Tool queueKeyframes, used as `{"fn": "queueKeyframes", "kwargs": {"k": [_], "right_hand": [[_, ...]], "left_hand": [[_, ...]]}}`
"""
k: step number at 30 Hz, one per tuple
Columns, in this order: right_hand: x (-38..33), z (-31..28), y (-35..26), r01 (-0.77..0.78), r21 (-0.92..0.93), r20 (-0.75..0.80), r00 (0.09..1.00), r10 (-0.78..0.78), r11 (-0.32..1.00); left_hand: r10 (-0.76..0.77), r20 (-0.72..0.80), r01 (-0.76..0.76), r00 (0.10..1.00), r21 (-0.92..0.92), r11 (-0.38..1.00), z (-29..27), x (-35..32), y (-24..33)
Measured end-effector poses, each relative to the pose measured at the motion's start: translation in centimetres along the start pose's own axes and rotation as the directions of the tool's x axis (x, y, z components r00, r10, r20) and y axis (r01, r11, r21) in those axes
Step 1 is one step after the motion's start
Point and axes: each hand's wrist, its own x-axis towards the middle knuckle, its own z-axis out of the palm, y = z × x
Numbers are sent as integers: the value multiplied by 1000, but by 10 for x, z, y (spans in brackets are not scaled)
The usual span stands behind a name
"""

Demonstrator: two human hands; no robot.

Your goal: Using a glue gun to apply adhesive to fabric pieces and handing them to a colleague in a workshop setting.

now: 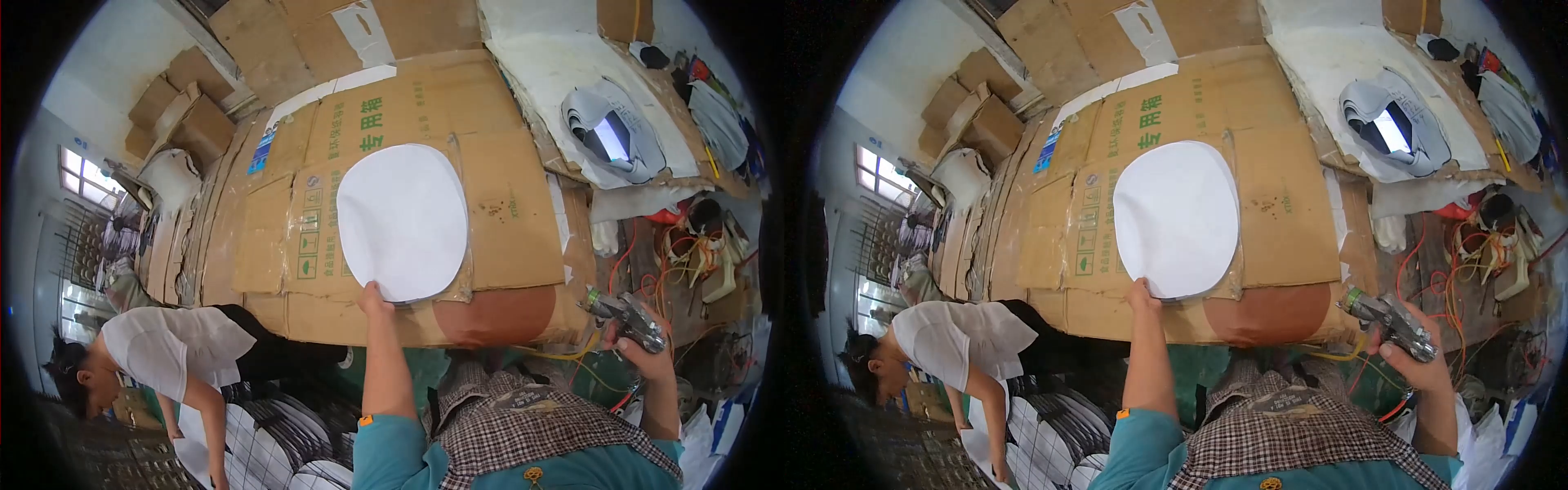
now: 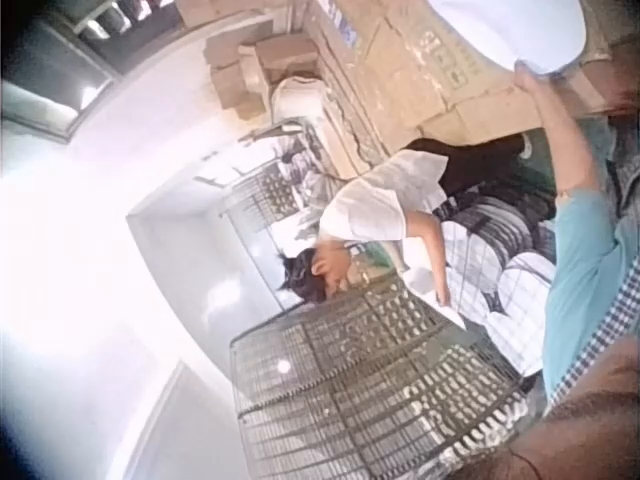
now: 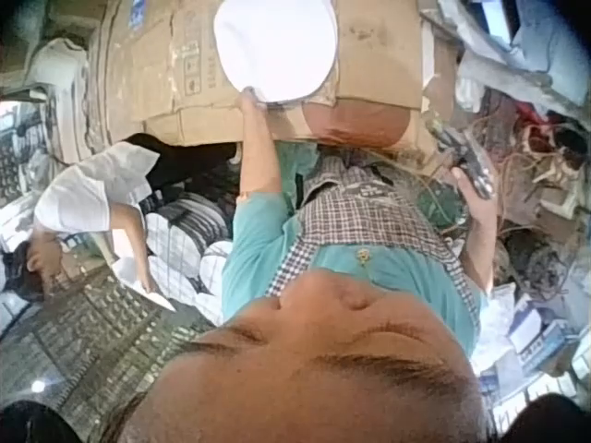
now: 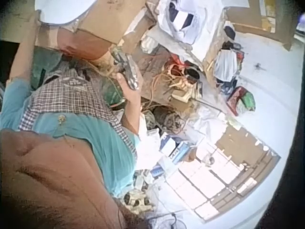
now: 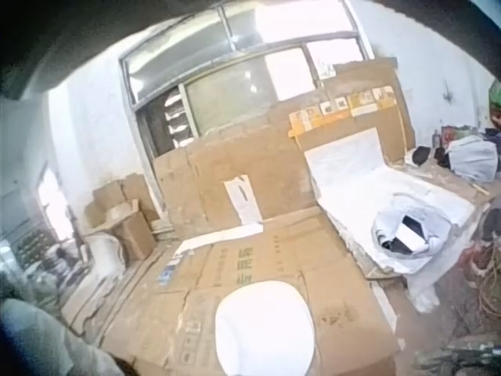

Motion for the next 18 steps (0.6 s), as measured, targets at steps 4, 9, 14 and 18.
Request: {"fn": "queueKeyframes", "kwargs": {"k": [4, 9, 14, 18], "right_hand": [[-3, 6, 13, 20, 29, 41, 999, -22, 999], [-7, 17, 15, -32, 20, 102, 994, 30, 999], [-18, 32, 8, -22, 28, 61, 998, 20, 999], [-27, 38, 3, -3, -41, 60, 998, 6, 999]], "left_hand": [[-290, 118, 307, 950, -157, 939, 2, -8, -10], [-18, 472, 176, 881, -293, 940, 38, -31, 26], [256, 583, 93, 771, -500, 861, 77, -90, 143], [435, 666, 166, 605, -641, 750, 13, -102, 211]]}}
